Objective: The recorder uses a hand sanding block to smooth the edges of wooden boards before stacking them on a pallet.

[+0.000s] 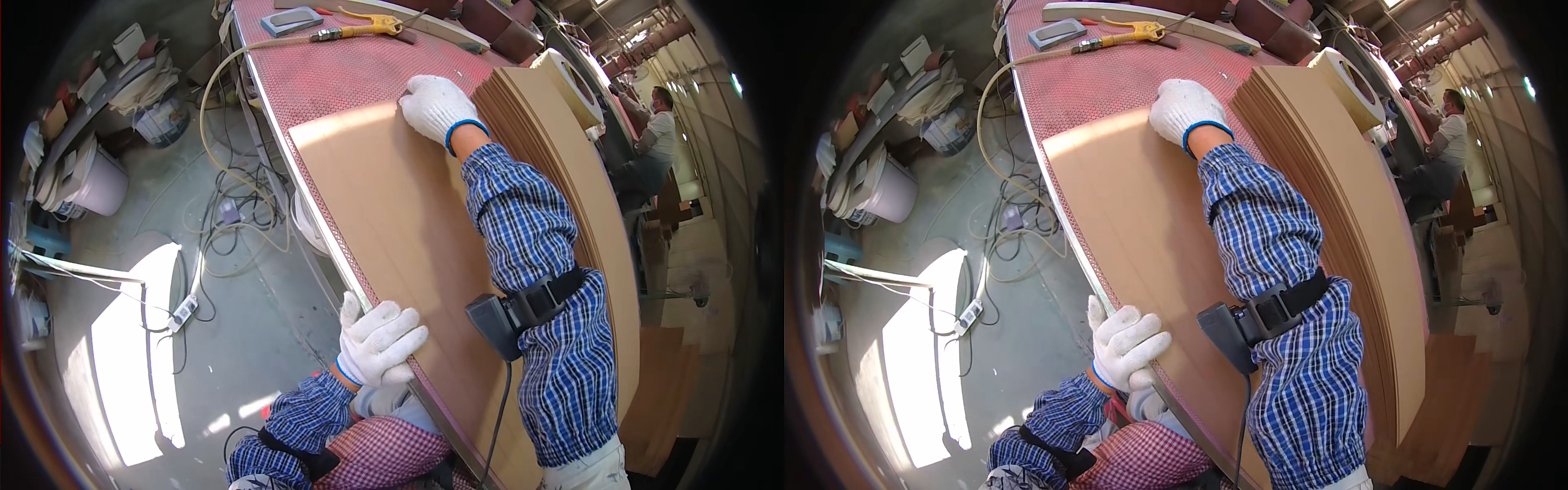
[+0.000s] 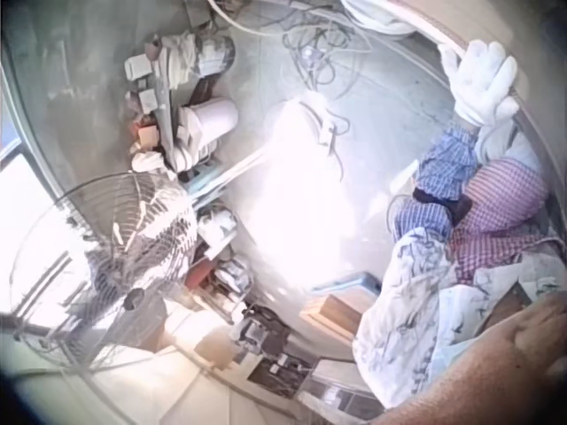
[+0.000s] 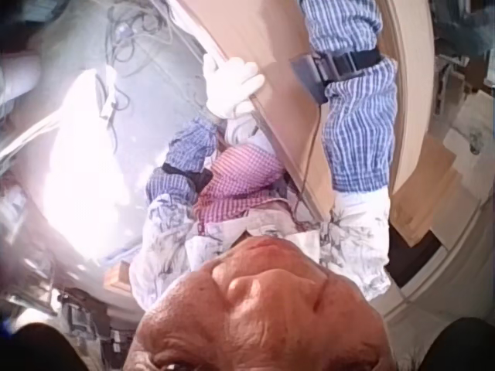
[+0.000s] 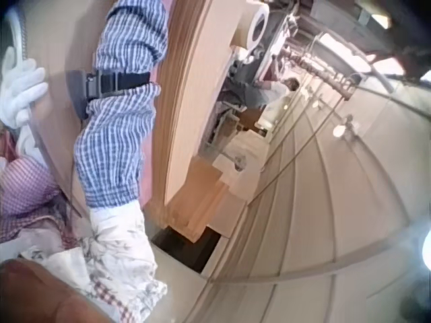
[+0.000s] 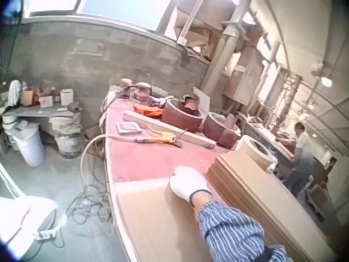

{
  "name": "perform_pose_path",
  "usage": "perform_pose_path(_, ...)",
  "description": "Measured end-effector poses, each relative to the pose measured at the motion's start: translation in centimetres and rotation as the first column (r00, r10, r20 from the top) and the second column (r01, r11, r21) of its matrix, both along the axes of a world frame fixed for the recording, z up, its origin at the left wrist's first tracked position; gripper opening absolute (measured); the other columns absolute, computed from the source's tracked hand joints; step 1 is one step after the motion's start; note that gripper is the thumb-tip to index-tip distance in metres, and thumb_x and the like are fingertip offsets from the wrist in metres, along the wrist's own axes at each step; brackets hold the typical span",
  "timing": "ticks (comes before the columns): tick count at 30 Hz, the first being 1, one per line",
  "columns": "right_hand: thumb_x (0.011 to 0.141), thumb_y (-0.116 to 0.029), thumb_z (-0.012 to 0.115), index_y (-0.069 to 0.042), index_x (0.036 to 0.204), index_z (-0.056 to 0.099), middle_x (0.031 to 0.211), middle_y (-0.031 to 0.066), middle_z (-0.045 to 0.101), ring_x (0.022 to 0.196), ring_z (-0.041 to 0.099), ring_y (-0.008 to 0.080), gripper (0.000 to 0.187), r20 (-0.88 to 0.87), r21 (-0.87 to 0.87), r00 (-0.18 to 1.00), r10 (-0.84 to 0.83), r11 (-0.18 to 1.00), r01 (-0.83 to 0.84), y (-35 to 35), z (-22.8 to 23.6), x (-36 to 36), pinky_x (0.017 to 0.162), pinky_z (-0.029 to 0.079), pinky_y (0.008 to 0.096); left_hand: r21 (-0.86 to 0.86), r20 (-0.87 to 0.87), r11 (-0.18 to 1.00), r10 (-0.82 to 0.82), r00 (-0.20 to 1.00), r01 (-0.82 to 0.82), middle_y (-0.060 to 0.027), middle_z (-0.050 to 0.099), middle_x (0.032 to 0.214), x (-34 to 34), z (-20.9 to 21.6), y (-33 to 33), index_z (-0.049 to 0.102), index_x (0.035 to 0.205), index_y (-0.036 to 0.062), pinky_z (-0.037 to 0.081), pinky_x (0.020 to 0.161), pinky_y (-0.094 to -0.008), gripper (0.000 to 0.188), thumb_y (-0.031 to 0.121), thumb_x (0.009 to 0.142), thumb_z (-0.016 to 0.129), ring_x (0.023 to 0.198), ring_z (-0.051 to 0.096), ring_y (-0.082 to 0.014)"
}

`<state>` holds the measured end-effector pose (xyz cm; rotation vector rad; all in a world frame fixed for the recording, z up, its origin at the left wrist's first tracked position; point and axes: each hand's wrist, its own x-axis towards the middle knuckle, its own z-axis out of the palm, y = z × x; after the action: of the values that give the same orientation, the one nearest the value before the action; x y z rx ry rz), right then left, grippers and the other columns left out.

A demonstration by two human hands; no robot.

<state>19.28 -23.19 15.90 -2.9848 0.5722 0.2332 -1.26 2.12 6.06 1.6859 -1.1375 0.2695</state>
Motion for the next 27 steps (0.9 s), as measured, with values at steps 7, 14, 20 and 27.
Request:
perform_pose_path(7,0.086,-0.018,0.055,-0.003,0.113,0.071,0.12,0.0235,0.065,0.11,0.063,0.0403,0.035,-0.057,-0.034,0.996,0.071,0.997,-0.073,-2.0,-1.1,2.1,0.095,0.051,0.0491,0.03,0.01,0.999,-0.022,1.0,0.021,-0.0043,0.068,0.102,0.7,0.3,-0.2,0.068,0.103,0.0144,0.012,0.117,-0.0591,0.04,0.046,0.084,0.051,0.092,0.065,-0.024)
perform_pose_path(14,0.089,-0.022,0.052,-0.003,0.113,0.069,0.118,0.0227,0.065,0.111,0.061,0.0406,0.035,-0.061,0.032,0.998,0.023,0.999,-0.021,-0.6,0.1,-5.3,0.096,0.049,0.048,0.014,0.064,0.996,0.087,0.994,-0.088,-0.0063,0.065,0.114,-0.1,-0.8,0.1,0.069,0.106,0.0155,0.011,0.121,-0.0554,0.059,0.049,0.102,0.021,0.113,0.055,-0.0297)
perform_pose_path(20,0.093,-0.031,0.052,-0.003,0.108,0.065,0.111,0.0223,0.067,0.107,0.061,0.0413,0.035,-0.104,0.066,0.989,-0.101,0.992,0.108,0.5,2.4,-17.7,0.093,0.048,0.0502,-0.02,0.064,0.997,0.076,0.995,-0.075,-0.0049,0.063,0.118,0.2,-0.9,-0.4,0.067,0.112,0.0156,0.017,0.12,-0.0531,0.043,0.043,0.096,0.038,0.118,0.053,-0.0283)
perform_pose_path(27,0.094,-0.029,0.055,-0.005,0.097,0.058,0.096,0.0211,0.066,0.095,0.062,0.0422,0.025,-0.105,0.118,0.972,-0.208,0.968,0.22,0.3,2.9,-33.4,0.08,0.049,0.0504,-0.001,0.134,0.993,0.119,0.984,-0.12,-0.006,0.062,0.121,0.9,-0.4,-0.6,0.066,0.112,0.0154,0.018,0.119,-0.0504,0.046,0.042,0.101,0.03,0.122,0.051,-0.0301)
